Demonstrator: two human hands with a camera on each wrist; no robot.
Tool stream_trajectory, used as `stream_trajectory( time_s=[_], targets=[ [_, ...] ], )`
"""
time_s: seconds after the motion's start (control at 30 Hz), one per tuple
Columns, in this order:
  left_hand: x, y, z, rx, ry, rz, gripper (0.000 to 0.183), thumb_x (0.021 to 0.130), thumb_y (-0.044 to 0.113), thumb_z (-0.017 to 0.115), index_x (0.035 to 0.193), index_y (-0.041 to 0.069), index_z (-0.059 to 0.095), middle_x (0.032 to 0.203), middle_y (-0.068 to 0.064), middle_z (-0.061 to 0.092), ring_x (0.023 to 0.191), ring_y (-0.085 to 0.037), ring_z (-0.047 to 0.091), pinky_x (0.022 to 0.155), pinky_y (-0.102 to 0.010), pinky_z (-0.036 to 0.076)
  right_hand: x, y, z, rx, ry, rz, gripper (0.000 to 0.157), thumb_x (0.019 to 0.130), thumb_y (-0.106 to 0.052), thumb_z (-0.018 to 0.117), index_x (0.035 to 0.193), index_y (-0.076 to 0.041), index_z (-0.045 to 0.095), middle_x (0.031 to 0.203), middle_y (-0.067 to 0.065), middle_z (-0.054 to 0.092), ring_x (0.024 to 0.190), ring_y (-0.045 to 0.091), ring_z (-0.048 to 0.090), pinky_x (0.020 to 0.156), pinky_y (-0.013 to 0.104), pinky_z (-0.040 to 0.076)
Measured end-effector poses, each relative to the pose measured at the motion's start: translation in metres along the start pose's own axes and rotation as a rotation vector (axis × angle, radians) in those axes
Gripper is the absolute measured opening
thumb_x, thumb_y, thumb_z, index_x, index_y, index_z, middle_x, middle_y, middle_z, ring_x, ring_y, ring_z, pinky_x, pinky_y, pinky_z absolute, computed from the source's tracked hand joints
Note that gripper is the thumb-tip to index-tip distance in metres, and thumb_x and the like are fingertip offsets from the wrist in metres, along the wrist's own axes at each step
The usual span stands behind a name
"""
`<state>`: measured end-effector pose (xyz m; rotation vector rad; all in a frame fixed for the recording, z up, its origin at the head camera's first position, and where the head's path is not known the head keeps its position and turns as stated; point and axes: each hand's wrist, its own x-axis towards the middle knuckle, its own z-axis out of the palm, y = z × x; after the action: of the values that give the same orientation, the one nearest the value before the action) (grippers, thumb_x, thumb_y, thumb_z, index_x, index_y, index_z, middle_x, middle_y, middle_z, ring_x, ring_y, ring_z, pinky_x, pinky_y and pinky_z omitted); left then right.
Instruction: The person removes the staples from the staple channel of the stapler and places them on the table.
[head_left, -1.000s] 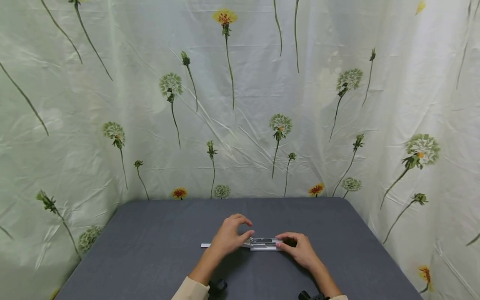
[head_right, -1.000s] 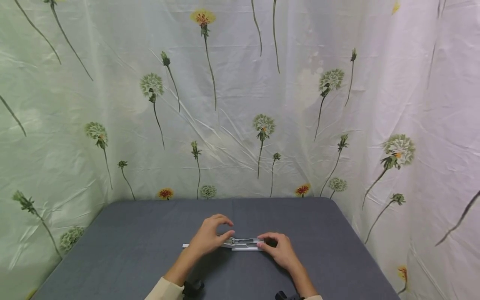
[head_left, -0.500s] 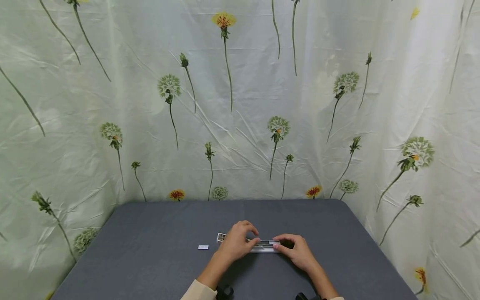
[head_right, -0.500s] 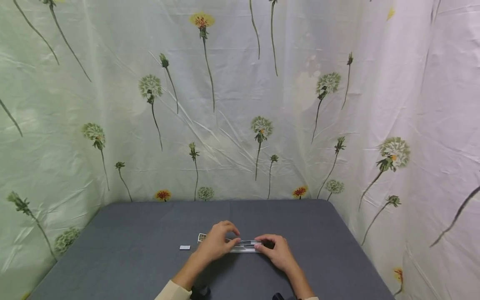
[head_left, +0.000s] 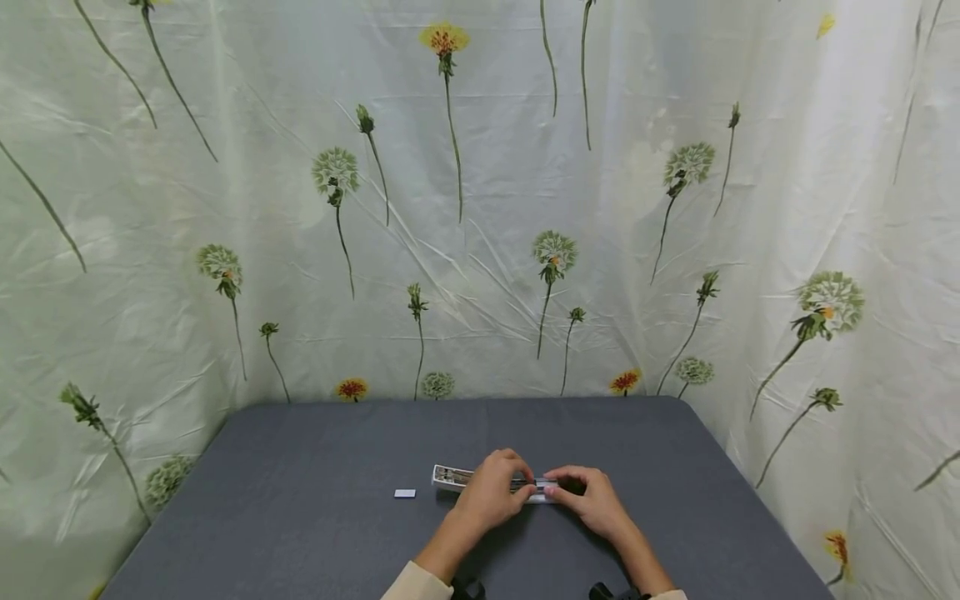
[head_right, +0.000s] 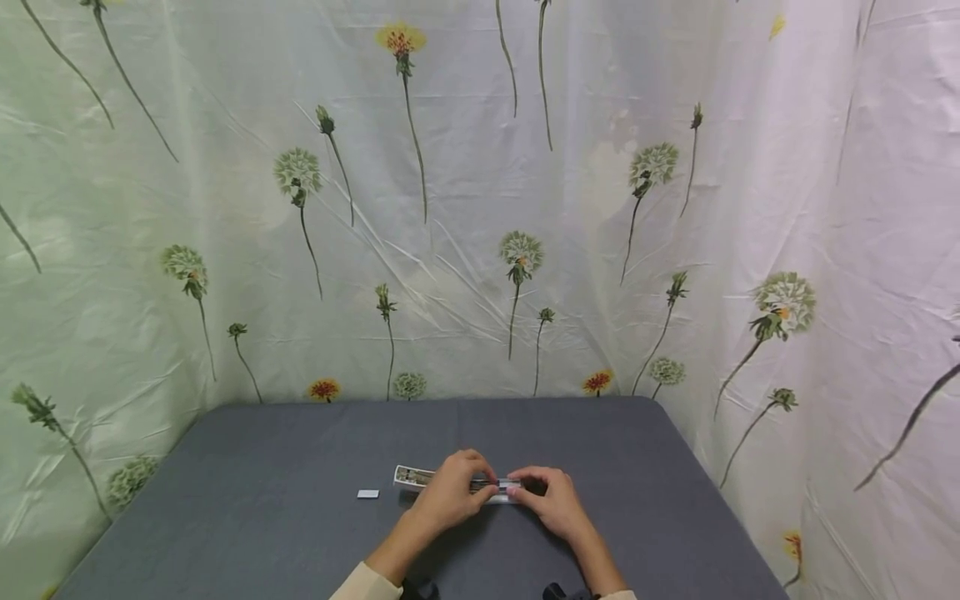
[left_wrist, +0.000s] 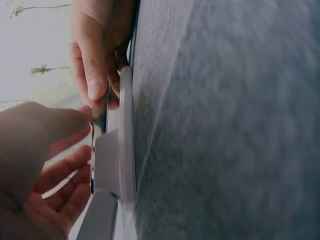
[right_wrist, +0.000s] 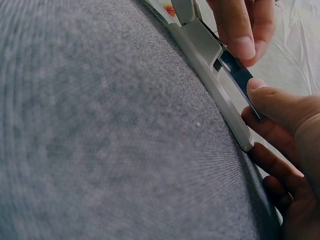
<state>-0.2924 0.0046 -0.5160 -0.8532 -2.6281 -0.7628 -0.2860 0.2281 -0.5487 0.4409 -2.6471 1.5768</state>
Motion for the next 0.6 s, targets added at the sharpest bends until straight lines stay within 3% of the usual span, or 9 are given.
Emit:
stream_trajectory(
  time_s=[0.3, 0.6],
  targets=[
    [0.001, 0.007, 0.004, 0.059, 0.052, -0.009, 0.006, 0.086, 0.023, 0.084, 0.084, 0.019, 0.080, 0.092, 0.004, 0.070, 0.090, -0.015, 0.065, 0.083, -0.031, 0.056, -0.001, -0.002, 0.000, 0.001, 0.006, -0.004, 0.025, 0.092, -0.031, 0.079, 0.111, -0.015, 0.079, 0.107, 0.005, 0.078, 0.088, 0.002, 0.066, 0.077, 0.022, 0.052],
    [0.001, 0.011, 0.007, 0.071, 0.023, -0.019, 0.005, 0.087, 0.018, 0.082, 0.088, 0.014, 0.083, 0.092, 0.003, 0.073, 0.090, -0.015, 0.067, 0.082, -0.029, 0.057, 0.000, -0.003, 0.000, -0.023, 0.010, 0.016, 0.026, 0.091, -0.034, 0.079, 0.111, -0.017, 0.079, 0.109, 0.004, 0.078, 0.090, 0.003, 0.066, 0.078, 0.022, 0.052]
  ],
)
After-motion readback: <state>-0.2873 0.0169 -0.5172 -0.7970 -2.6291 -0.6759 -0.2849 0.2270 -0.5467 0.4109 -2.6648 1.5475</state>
